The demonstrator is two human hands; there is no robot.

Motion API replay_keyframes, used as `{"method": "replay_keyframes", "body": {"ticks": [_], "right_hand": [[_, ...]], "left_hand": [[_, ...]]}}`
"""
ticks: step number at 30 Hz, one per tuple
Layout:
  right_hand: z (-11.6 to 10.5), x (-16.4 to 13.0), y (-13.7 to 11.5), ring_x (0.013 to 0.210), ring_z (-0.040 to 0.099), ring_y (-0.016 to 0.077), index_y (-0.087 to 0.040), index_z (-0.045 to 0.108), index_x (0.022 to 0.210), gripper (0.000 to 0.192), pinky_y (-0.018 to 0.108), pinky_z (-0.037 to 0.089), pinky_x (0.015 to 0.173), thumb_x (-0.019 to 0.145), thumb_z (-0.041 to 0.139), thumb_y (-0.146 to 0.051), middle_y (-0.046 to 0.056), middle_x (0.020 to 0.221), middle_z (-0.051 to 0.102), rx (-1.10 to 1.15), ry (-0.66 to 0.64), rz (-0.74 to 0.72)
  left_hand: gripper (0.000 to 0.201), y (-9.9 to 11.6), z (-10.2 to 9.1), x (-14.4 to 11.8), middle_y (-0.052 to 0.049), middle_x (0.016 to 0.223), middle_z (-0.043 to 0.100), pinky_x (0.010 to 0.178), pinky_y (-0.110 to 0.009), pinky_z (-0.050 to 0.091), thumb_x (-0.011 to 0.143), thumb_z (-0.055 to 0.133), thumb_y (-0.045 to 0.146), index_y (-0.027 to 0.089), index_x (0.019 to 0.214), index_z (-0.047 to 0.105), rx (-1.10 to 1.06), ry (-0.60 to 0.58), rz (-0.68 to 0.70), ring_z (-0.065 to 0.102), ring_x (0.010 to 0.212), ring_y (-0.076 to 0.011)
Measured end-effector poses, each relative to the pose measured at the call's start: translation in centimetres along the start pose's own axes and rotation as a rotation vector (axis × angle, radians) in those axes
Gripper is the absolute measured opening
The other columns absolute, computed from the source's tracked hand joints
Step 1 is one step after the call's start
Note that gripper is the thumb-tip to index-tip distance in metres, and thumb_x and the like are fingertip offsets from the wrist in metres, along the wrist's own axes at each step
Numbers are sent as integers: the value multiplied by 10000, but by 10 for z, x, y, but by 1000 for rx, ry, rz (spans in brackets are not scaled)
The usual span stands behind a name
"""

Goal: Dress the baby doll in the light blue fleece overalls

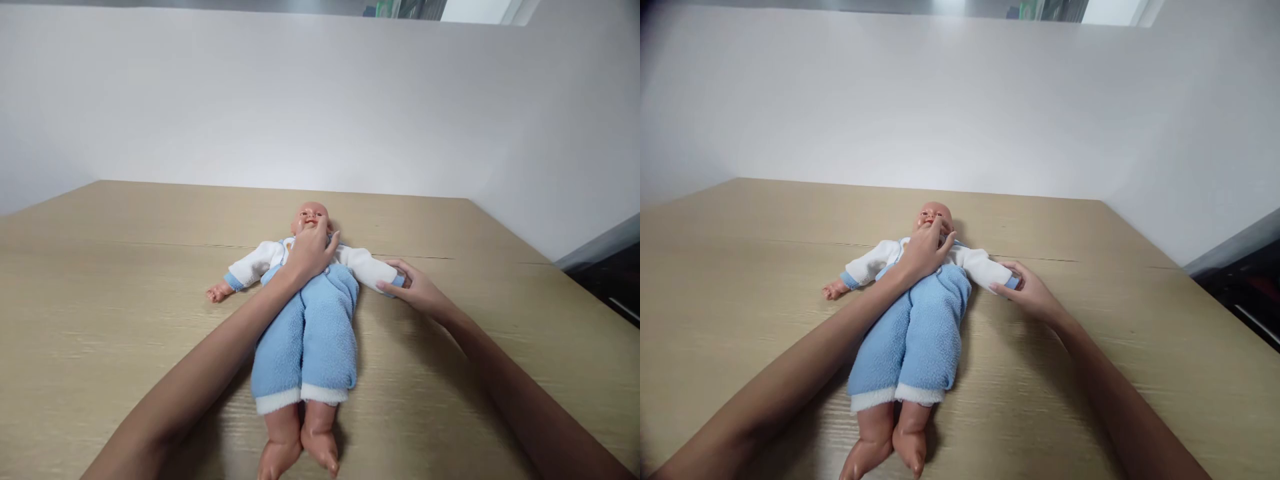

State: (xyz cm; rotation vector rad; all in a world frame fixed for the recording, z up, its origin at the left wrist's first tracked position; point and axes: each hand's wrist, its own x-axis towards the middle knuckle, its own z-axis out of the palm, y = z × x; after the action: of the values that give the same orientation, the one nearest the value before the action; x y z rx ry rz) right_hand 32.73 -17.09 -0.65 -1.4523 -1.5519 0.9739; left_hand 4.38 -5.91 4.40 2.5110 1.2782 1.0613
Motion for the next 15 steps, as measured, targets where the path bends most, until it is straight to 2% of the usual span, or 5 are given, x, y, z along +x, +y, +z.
{"method": "replay_keyframes", "body": {"ticks": [5, 8, 10, 13, 15], "right_hand": [[-16, -4, 7, 1123, 744, 345, -275, 706, 1276, 502, 502, 589, 1015, 885, 806, -575, 99, 1276, 778, -289, 63, -142], [-18, -1, 14, 1178, 703, 373, -274, 714, 1309, 473, 561, 529, 1068, 943, 726, -573, 113, 1277, 772, -543, 102, -263], [-14, 0, 15, 1252, 665, 391, -259, 676, 1397, 522, 601, 484, 1117, 966, 693, -553, 137, 1349, 746, -631, 146, -328], [-1, -6, 1, 1398, 576, 402, -245, 594, 1517, 595, 632, 396, 1208, 981, 681, -490, 158, 1504, 658, -680, 283, -452], [15, -13, -18, 1437, 548, 383, -265, 584, 1527, 563, 611, 368, 1245, 995, 672, -431, 140, 1528, 635, -636, 335, -536]], "left_hand": [[237, -4, -20, -10, -150, 1188, 730, 1061, -540, 372, 1109, 492, 405, 212, 1124, 629, 185, 103, 82, 591, 1229, -358], [213, -13, -37, -29, -121, 1266, 704, 1065, -526, 371, 1103, 523, 398, 231, 1173, 636, 101, 180, 91, 588, 1215, -326], [198, -24, -47, -47, -97, 1206, 700, 1052, -486, 406, 1103, 523, 392, 235, 1160, 630, -17, 206, 82, 602, 1148, -286], [224, -45, -55, -79, -70, 1075, 669, 922, -401, 486, 1107, 505, 429, 229, 1128, 604, -181, 261, -48, 608, 965, -234], [266, -60, -59, -99, -62, 1042, 660, 857, -382, 497, 1110, 481, 471, 229, 1136, 590, -200, 244, -168, 604, 914, -230]]}}
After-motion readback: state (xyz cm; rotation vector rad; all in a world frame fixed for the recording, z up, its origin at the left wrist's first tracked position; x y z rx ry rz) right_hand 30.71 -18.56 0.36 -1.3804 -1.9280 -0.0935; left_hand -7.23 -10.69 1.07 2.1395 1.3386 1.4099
